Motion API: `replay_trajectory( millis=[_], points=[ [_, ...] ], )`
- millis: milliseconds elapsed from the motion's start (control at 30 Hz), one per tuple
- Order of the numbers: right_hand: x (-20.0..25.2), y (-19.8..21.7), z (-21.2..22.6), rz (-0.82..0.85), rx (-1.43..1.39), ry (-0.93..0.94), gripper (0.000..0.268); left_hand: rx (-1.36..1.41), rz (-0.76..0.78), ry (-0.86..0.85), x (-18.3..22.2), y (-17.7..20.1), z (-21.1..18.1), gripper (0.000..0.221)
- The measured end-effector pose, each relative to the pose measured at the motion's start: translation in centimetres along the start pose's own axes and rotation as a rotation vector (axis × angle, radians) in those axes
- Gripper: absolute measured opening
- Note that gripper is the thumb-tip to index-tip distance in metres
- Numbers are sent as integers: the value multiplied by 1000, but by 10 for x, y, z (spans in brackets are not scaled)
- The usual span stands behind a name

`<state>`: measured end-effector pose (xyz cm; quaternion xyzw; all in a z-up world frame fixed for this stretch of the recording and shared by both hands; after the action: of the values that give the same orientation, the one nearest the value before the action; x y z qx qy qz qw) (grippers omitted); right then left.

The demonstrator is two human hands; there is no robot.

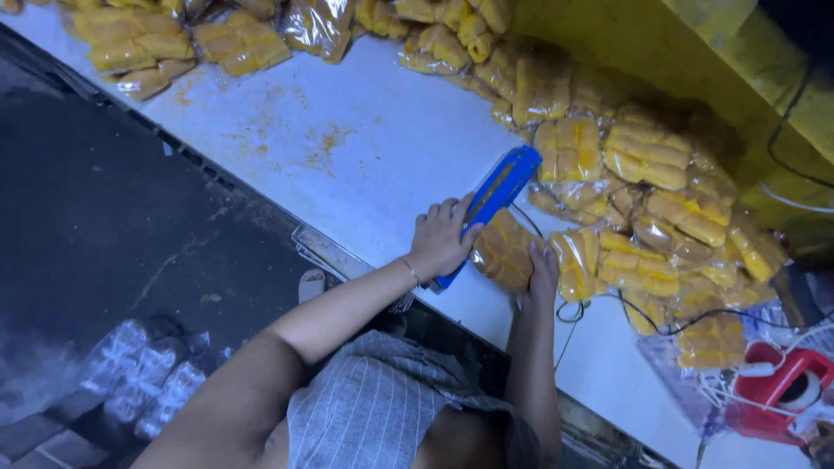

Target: Sealing plastic bags containing bread products using a manual heat sealer at a packaging station.

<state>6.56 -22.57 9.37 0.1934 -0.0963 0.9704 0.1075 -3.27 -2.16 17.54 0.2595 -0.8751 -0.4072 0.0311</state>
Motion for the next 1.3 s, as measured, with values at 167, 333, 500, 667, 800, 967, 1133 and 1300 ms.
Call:
replay_trajectory(
  millis=[167,333,500,667,800,967,1133,1300],
  points=[
    [8,-4,7,-26,60,19,51,68,89,43,-4,6,-2,62],
    [-5,8,1,-46,83,-8,44,97,58,-26,-3,-19,5,57],
    [-40,33,0,-30,151,9,36,278,19,-176,-34,-59,33,54],
    [-188,154,44,70,-224,145,28,1140,-339,695,-164,-82,260,30],
    [-22,78,135,-464,-784,209,65,1228,-677,939,-222,2,381,21],
    [114,-2,153,-148,-122,887,54,1298,-658,1324,-263,23,413,11],
    [184,-16,121,-350,-104,657,50,1198,-757,1241,-284,7,432,15],
    [227,-47,92,-177,-170,711,58,552,-872,839,-289,70,420,20]
  ],
)
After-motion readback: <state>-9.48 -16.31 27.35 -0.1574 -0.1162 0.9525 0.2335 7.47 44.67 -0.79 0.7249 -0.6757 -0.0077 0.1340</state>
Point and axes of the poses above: each hand's wrist, its own x-axis away from the middle knuckle, its own y-axis out of the back of the hand, z = x × y, the point moved 7 cm from there along -x, towards the middle knuckle, and after that the axes turned 15 degrees about -z, right-handed, at the moved point
